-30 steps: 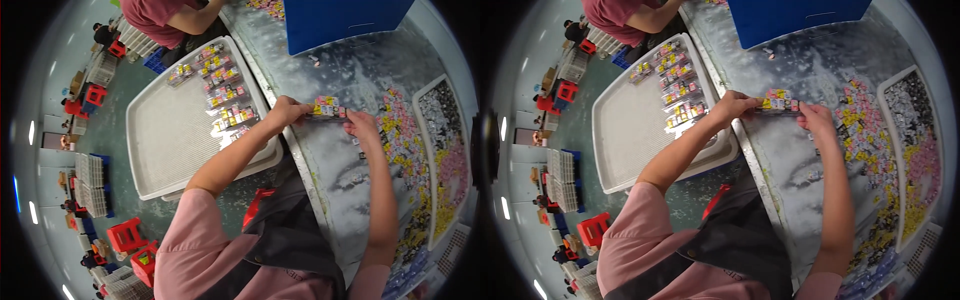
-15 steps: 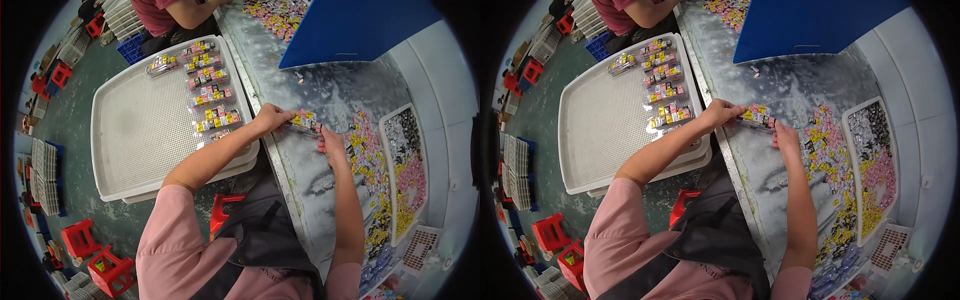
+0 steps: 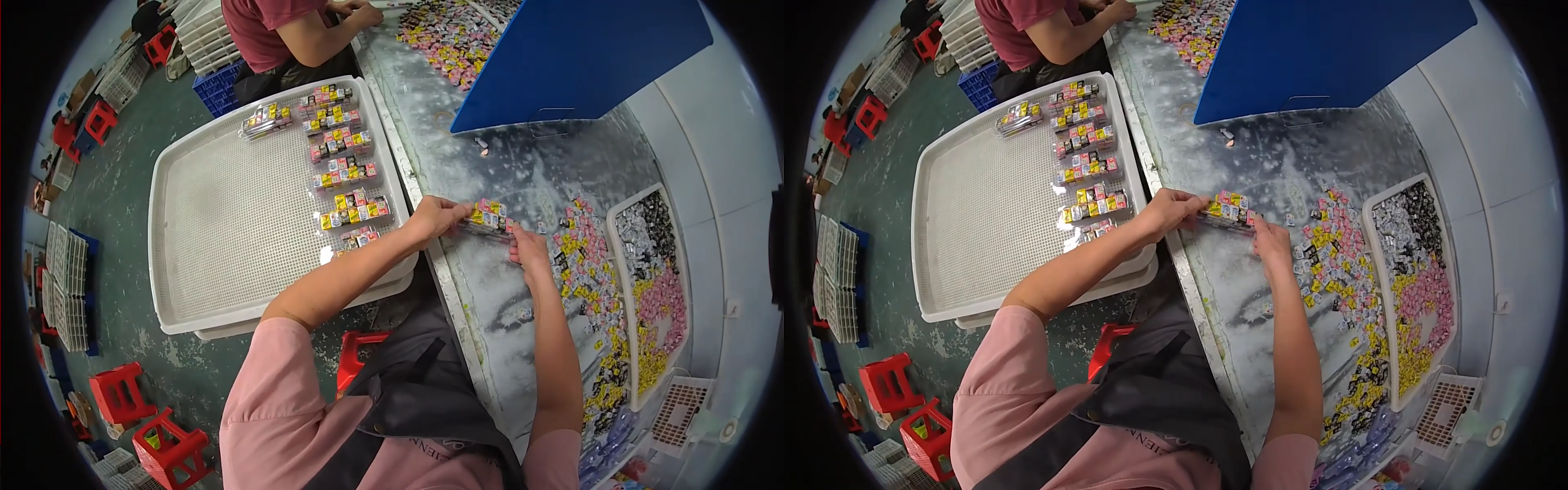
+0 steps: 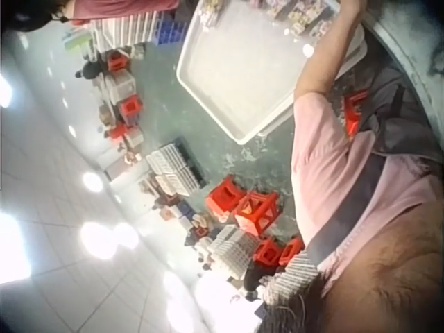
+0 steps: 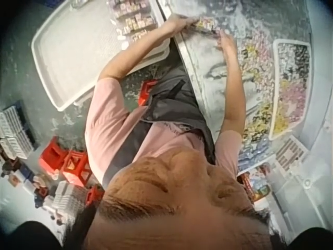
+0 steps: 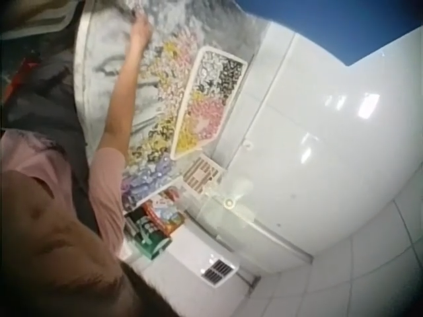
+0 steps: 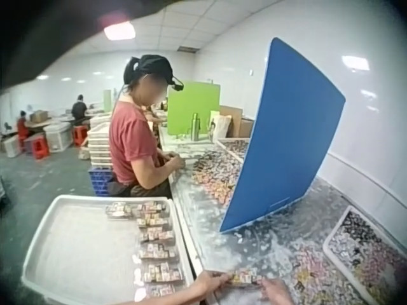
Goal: Assembling small colorful toy blocks into organized rows on a workbench.
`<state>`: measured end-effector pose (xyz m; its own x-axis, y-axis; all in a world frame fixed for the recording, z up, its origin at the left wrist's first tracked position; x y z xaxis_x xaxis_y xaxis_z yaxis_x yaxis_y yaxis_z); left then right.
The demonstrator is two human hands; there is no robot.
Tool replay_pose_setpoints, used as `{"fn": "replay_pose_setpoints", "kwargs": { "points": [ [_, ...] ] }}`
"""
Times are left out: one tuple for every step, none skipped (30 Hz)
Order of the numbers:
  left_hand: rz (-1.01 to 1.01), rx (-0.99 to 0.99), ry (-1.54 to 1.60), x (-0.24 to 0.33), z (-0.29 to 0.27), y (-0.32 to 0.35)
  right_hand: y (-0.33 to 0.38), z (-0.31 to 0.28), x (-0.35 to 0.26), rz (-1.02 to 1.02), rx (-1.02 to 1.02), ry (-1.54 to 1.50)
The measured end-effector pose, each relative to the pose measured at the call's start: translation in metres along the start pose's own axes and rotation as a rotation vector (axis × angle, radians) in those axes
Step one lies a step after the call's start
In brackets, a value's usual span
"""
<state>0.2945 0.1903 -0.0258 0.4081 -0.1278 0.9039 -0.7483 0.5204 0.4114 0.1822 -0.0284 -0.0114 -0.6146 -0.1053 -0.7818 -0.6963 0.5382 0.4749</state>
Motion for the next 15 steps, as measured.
{"fn": "replay_pose_setpoints", "kwargs": {
  "points": [
    [-0.008, 0.01, -0.038, -0.001, 0.004, 0.001, -0.001, -0.001, 0.0, -0.003, 0.0, -0.003],
    [-0.006, 0.011, -0.04, -0.003, 0.007, -0.001, -0.001, -0.001, 0.002, -0.011, 0.004, -0.017],
    [0.024, 0.025, 0.014, -0.003, 0.009, -0.003, -0.001, -0.002, 0.002, -0.02, 0.008, -0.03],
    [0.054, 0.038, 0.069, -0.005, 0.009, -0.004, -0.003, -0.001, 0.004, -0.023, 0.006, -0.031],
    [0.036, 0.052, 0.093, -0.008, 0.008, -0.005, -0.005, 0.002, 0.006, -0.009, 0.0, -0.088],
    [0.044, 0.05, 0.093, -0.004, 0.01, -0.004, -0.005, 0.0, 0.005, 0.001, 0.001, -0.146],
    [0.042, 0.063, 0.102, 0.001, 0.012, -0.002, -0.004, -0.002, 0.005, -0.006, 0.003, -0.146],
    [0.041, 0.078, 0.112, 0.005, 0.014, 0.0, -0.002, -0.003, 0.004, 0.004, -0.02, -0.241],
    [0.043, 0.088, 0.114, 0.009, 0.011, 0.003, -0.002, 0.001, 0.004, 0.018, -0.054, -0.333],
    [0.04, 0.076, 0.096, 0.013, 0.009, 0.005, -0.003, 0.002, 0.004, 0.013, -0.066, -0.329],
    [0.038, 0.066, 0.078, 0.018, 0.007, 0.007, -0.004, 0.0, 0.005, -0.012, -0.073, -0.37],
    [0.043, 0.088, 0.079, 0.023, 0.004, 0.008, -0.005, 0.0, 0.004, -0.038, -0.087, -0.412],
    [0.034, 0.046, 0.084, 0.026, -0.001, 0.009, -0.003, 0.002, -0.002, -0.048, -0.121, -0.45],
    [0.027, 0.005, 0.089, 0.03, -0.008, 0.011, -0.002, 0.005, -0.008, -0.053, -0.154, -0.447],
    [0.031, 0.031, 0.09, 0.037, -0.015, 0.015, 0.0, 0.006, -0.017, -0.09, -0.145, -0.472]
  ]
}}
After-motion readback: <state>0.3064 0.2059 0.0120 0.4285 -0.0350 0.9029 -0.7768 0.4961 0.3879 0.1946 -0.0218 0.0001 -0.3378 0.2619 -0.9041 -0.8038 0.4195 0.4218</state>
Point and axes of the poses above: each hand's wrist, its own y-axis away from the middle knuckle, its own z-axis out of the palm, x = y × z, the point moved 2 cm from there along -y, towards the middle knuckle, and after that the axes turned 1 degree about x, right-handed, at the moved point
